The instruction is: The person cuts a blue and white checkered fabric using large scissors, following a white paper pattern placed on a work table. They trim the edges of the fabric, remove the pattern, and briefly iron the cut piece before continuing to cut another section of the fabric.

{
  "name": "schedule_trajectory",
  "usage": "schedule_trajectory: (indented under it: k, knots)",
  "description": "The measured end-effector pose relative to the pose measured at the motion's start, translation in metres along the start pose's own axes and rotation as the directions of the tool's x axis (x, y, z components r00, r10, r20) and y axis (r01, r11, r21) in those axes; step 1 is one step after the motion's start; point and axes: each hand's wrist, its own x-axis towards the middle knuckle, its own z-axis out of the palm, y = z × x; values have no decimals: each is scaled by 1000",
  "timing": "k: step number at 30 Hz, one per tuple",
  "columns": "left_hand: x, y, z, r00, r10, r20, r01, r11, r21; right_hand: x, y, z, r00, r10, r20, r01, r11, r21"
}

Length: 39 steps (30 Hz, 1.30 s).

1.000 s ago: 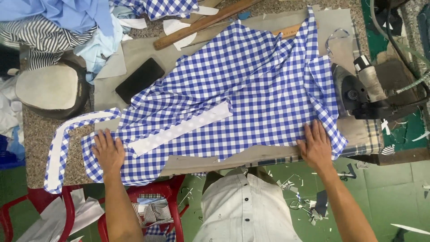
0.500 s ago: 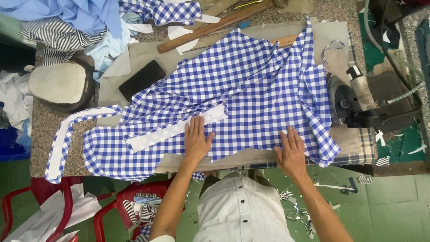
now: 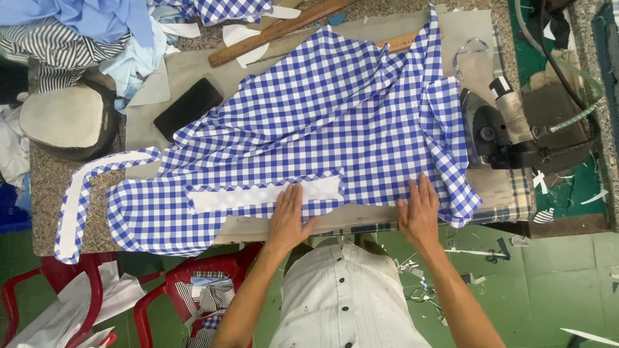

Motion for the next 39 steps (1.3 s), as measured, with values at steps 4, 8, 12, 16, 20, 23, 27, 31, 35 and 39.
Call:
schedule_trajectory:
  k: [4, 8, 12, 16, 20, 23, 27, 31, 35, 39]
  knots:
    - [14, 33, 26, 994, 83, -74, -88, 994, -61, 5, -11, 0, 999, -40, 35, 40, 999, 2]
    - [20, 55, 37, 997, 68, -34, -71, 993, -90, 1, -22, 22, 978, -180, 108, 181, 983, -7]
    - [1, 36, 44, 966, 73, -248, -82, 996, -24, 6, -40, 43, 904, -421, 69, 425, 904, -51]
    - [-28, -10, 39, 936, -107, -337, 129, 991, 43, 9, -44, 49, 883, -465, 63, 468, 881, -65]
    - [-43, -40, 23, 887, -289, -359, 317, 948, 20, 3, -35, 56, 895, -432, 113, 441, 894, -77]
    - [-43, -49, 28, 878, -293, -377, 327, 945, 27, 1, -35, 55, 902, -409, 139, 423, 901, -98]
    - [-43, -47, 26, 864, -268, -426, 310, 950, 33, 3, -39, 54, 906, -407, 116, 420, 898, -132]
    - [-42, -49, 31, 853, -277, -443, 315, 949, 12, 3, -39, 56, 908, -400, 122, 415, 899, -143]
    - [-40, -56, 42, 819, -205, -535, 286, 956, 71, 3, -44, 53, 922, -366, 127, 381, 916, -127]
    - [-33, -56, 44, 751, -117, -650, 288, 944, 163, 3, -42, 55, 923, -364, 122, 377, 919, -111]
